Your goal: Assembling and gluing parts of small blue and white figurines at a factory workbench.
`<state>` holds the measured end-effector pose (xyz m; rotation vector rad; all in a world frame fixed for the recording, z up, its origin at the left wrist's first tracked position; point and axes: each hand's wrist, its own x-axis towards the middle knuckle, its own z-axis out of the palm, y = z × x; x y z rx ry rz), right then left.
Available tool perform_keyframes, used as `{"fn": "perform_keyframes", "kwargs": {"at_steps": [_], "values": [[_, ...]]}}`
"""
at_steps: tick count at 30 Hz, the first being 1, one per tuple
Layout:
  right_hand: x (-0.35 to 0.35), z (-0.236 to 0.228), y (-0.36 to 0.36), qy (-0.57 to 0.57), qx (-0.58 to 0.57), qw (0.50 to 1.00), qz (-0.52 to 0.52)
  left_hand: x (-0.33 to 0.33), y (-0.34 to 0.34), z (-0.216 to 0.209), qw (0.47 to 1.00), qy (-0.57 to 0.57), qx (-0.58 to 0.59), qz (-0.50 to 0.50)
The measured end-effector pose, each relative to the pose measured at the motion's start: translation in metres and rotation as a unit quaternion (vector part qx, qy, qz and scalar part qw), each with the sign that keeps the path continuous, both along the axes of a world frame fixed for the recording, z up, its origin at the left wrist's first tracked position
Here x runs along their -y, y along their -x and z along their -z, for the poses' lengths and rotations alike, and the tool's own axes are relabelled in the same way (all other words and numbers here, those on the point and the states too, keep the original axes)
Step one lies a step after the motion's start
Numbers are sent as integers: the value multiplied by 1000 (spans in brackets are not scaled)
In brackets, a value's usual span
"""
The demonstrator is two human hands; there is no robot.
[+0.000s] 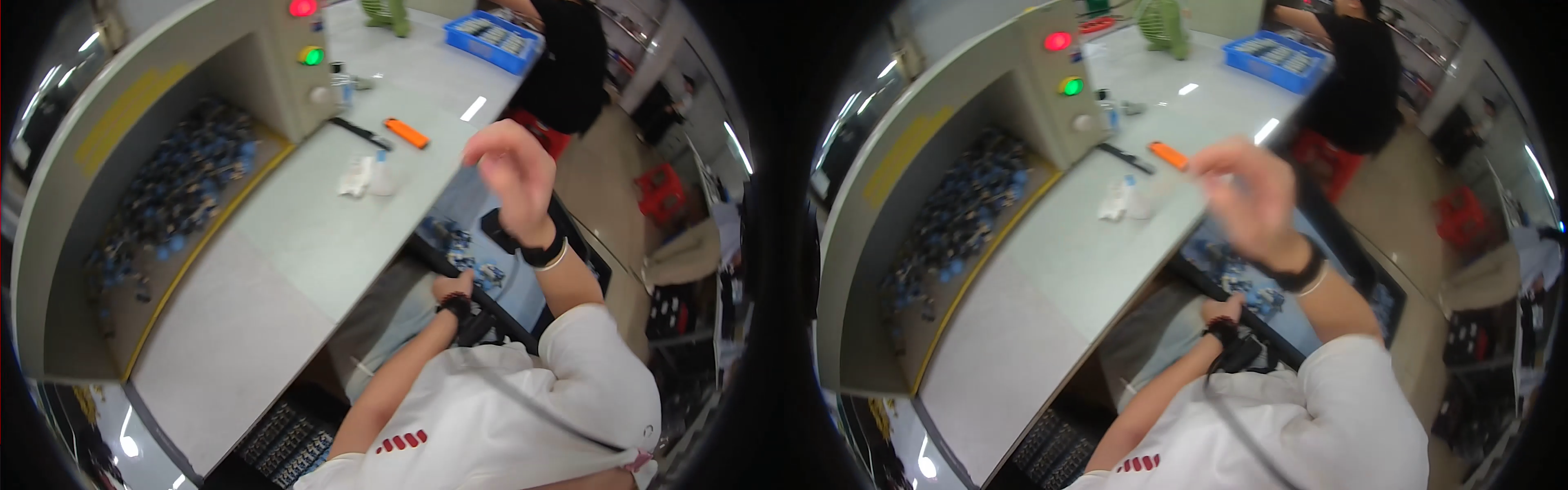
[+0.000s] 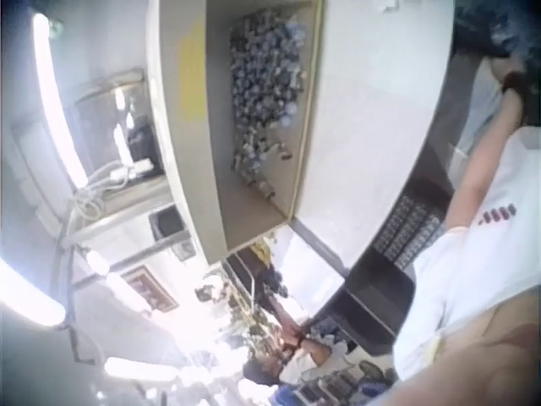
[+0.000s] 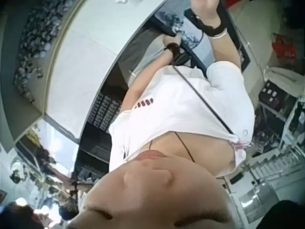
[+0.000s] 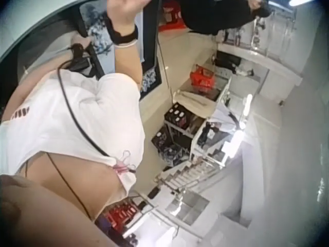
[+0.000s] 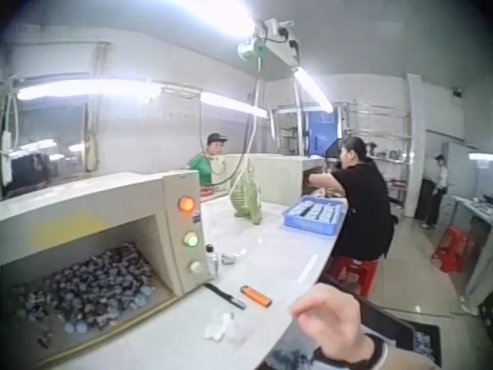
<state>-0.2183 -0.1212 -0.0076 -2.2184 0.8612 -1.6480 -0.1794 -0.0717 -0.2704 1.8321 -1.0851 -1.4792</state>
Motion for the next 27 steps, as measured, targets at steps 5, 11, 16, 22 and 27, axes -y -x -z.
{"fn": "perform_keyframes", "kwargs": {"at_steps": [5, 11, 16, 22, 27], "values": [[-37, 175, 152, -656, 69, 702, 269, -2, -1, -19, 999, 10, 13, -30], [-66, 257, 132, -801, 230, 525, 172, -9, 7, -20, 996, 1, -62, -63], [-22, 233, 104, -795, 154, 582, 71, -7, 10, -19, 994, 3, -80, -70], [4, 242, 72, -721, -66, 675, 145, -2, 12, -13, 994, 21, -61, -85], [16, 283, 58, -704, -163, 650, 237, -1, 12, -17, 991, 22, -99, -90]]}}
